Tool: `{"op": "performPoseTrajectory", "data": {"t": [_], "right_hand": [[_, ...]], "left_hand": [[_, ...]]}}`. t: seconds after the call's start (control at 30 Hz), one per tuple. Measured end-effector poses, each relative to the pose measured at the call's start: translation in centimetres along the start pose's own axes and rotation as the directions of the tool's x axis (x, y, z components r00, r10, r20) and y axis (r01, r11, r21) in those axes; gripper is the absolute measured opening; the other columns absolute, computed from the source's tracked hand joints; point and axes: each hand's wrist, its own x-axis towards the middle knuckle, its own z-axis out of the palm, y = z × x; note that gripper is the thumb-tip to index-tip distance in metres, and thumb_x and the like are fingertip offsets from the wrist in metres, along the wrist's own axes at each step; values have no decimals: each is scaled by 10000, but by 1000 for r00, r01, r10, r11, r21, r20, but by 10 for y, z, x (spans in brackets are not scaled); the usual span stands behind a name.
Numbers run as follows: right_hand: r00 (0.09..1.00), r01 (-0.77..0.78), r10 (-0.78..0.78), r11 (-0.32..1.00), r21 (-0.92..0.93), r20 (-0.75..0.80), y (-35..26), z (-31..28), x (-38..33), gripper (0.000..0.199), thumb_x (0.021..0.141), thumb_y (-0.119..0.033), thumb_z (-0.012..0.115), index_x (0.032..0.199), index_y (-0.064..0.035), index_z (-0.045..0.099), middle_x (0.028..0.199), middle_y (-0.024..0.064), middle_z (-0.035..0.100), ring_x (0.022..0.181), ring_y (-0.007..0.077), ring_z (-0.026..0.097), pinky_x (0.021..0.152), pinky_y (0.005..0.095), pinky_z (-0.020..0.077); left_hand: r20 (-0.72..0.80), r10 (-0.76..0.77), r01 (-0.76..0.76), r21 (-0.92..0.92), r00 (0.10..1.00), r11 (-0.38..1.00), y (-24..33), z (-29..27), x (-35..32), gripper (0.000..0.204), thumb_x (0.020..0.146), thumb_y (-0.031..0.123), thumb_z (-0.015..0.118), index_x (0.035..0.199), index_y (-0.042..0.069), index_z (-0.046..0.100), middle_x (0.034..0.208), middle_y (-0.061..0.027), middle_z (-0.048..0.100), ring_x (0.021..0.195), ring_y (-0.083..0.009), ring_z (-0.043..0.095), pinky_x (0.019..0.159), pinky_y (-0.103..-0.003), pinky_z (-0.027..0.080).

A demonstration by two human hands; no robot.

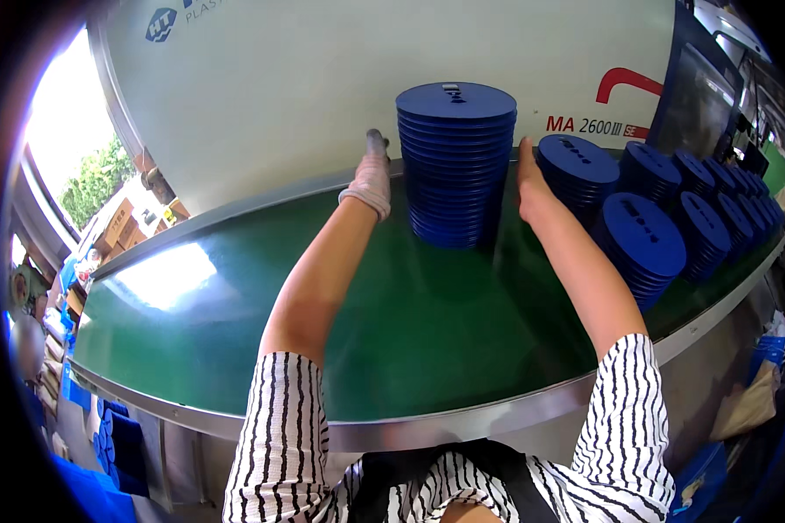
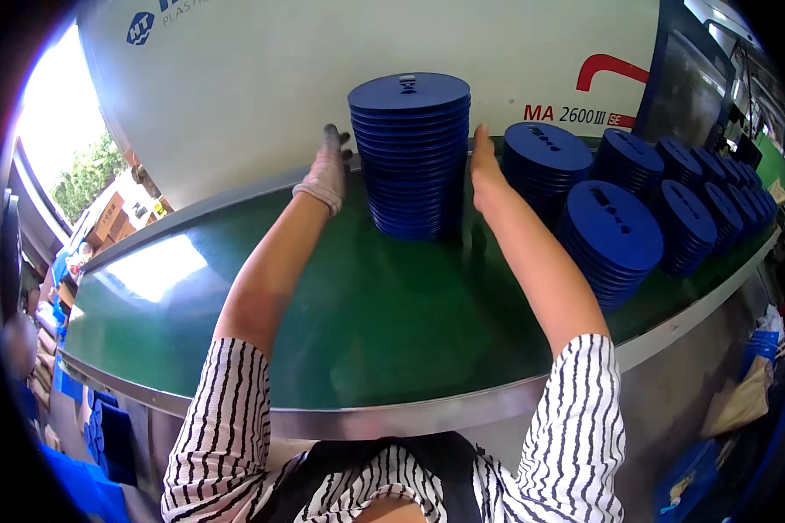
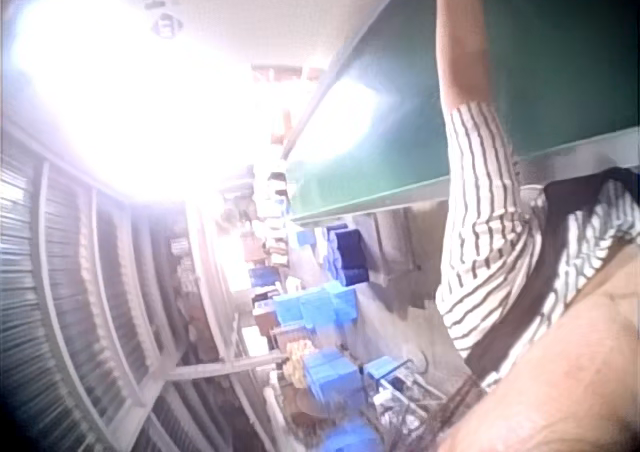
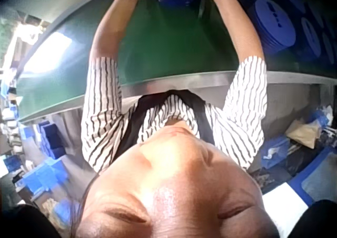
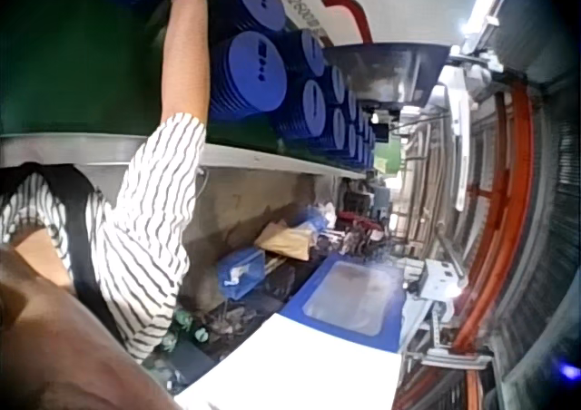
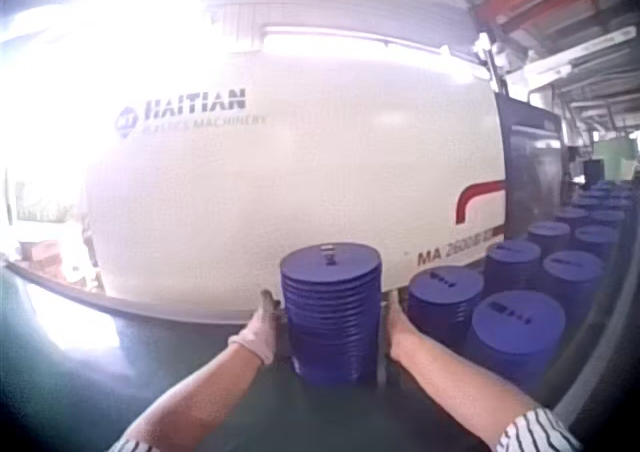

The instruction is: The person picks up stacks of blue plastic lids from a green conveyor belt and places them onto a metal table. They continue to gather the lids into larger stacks on the table throughout the video.

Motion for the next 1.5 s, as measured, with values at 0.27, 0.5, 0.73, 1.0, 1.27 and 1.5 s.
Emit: {"op": "performPoseTrajectory", "data": {"t": [0.27, 0.5, 0.73, 1.0, 1.27, 1.5], "right_hand": [[823, -117, -77, 946, 301, 562, 27, 13, 26, 767, 846, -670, 198, 1398, -139, 231, 1441, 77, 240, 1322, 283, 210, 1063, 470, 147], [835, -188, 49, 961, 201, 548, 3, 3, 32, 708, 852, -608, 357, 1364, -121, 311, 1403, 65, 329, 1287, 252, 299, 1043, 427, 235], [493, -328, -70, 908, 260, 867, -22, 0, 70, 652, 865, -563, 399, 1323, -99, 376, 1354, 64, 399, 1222, 249, 393, 981, 430, 347], [68, -628, -24, 775, 61, 997, -19, 133, -187, 529, 908, -447, 398, 1279, -71, 427, 1308, 67, 453, 1169, 243, 448, 961, 407, 380], [-23, -619, 193, 768, -166, 981, 157, 209, -417, 503, 899, -376, 425, 1315, -98, 371, 1311, 44, 445, 1182, 198, 428, 938, 342, 377], [-236, -511, 445, 700, -500, 864, 285, 268, -542, 443, 896, -343, 449, 1268, -106, 406, 1231, 51, 485, 1131, 206, 456, 940, 350, 378]], "left_hand": [[671, 300, 727, -672, 678, -142, -65, -14, -5, 585, 936, 394, 227, 1400, 42, 179, 1461, -64, 173, 1337, -310, 137, 1074, -500, 105], [370, 112, 90, 75, 922, -993, -20, 33, -80, 601, 909, 337, 284, 1423, 90, 93, 1479, -55, 88, 1345, -331, 99, 1054, -554, 146], [138, 339, 319, -762, 931, -564, -14, 56, -91, 575, 930, 387, 280, 1396, 62, 195, 1445, -96, 198, 1316, -312, 211, 1067, -462, 211], [-214, 574, -612, -241, 790, 753, 76, 40, -422, 474, 956, 299, 319, 1355, 43, 300, 1390, -95, 330, 1281, -203, 284, 1098, -325, 166], [-668, 662, -161, 652, 341, 741, -28, -58, -666, 438, 973, 287, 304, 1327, 32, 345, 1304, -102, 431, 1170, -144, 412, 980, -259, 341], [-912, 408, -168, 409, -46, 897, -121, -122, -788, 537, 962, 403, 264, 1334, 20, 313, 1320, -136, 405, 1212, -191, 368, 1034, -291, 256]]}}
